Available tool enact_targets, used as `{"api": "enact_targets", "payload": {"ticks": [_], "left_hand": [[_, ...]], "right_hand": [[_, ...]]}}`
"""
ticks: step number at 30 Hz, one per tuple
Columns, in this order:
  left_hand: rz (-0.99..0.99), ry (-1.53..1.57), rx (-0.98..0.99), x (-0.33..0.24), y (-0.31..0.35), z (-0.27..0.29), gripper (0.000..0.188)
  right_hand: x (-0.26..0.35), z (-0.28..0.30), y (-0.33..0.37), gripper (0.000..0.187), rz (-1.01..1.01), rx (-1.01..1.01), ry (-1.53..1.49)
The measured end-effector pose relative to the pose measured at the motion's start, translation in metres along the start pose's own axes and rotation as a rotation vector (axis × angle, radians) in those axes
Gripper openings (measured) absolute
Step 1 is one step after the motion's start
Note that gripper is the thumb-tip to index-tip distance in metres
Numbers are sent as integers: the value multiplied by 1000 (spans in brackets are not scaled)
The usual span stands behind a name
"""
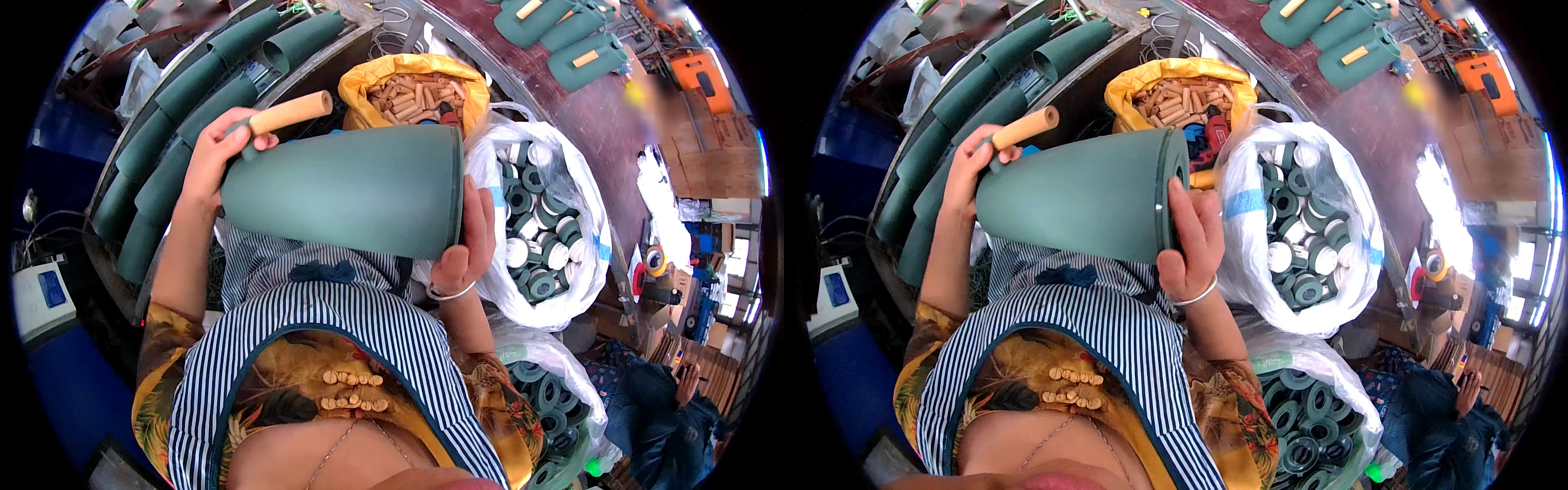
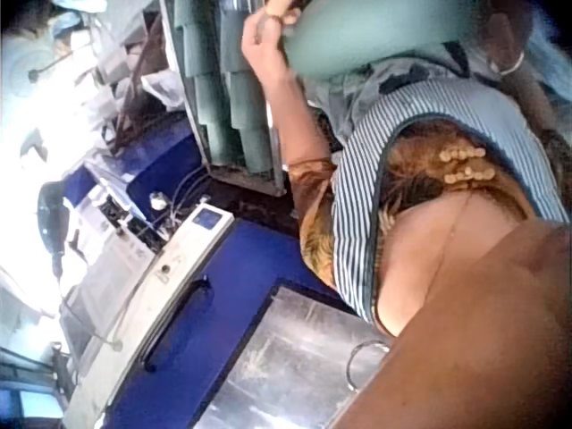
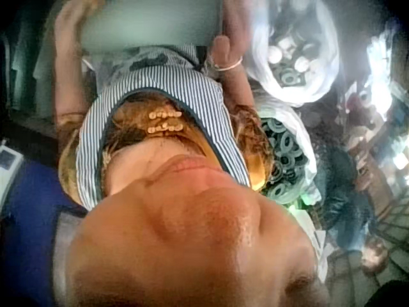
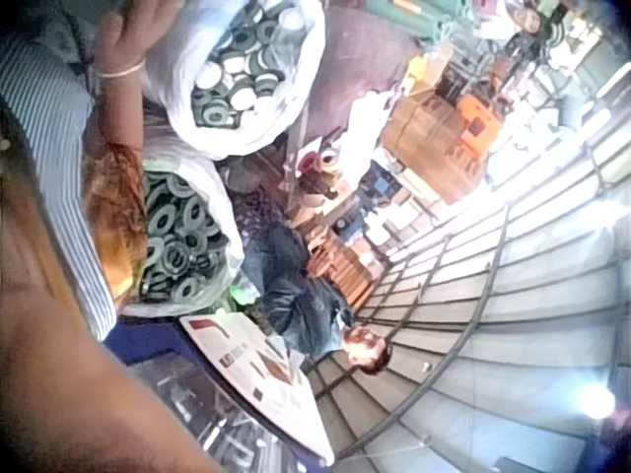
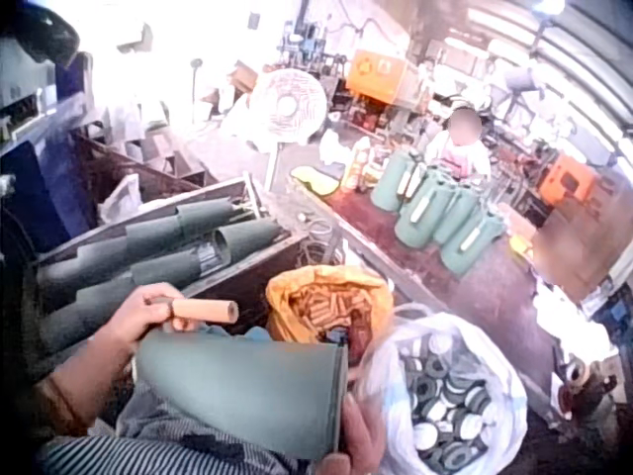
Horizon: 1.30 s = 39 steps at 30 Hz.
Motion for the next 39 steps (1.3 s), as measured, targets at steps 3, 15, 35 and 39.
{"api": "enact_targets", "payload": {"ticks": [3,15,35,39], "left_hand": [[286,189,99,7,-20,7,34],[481,44,-76,5,-13,20,29],[-1134,-1545,608,-72,-55,-116,35],[-1567,-1381,502,-61,-106,-188,29]], "right_hand": [[3,2,-3,62,177,83,-84],[-49,-7,-24,59,112,412,-298],[-98,-12,-44,55,-267,485,-118],[-96,18,-84,23,-428,280,-95]]}}
Point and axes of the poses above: each hand's wrist, its own y-axis away from the middle knuckle, its own z-axis out of the back of the hand, x = y × z, the point moved 1 cm from there along -y, towards the middle knuckle, and after that the axes turned 8 degrees about -y, right-handed, at the moved point
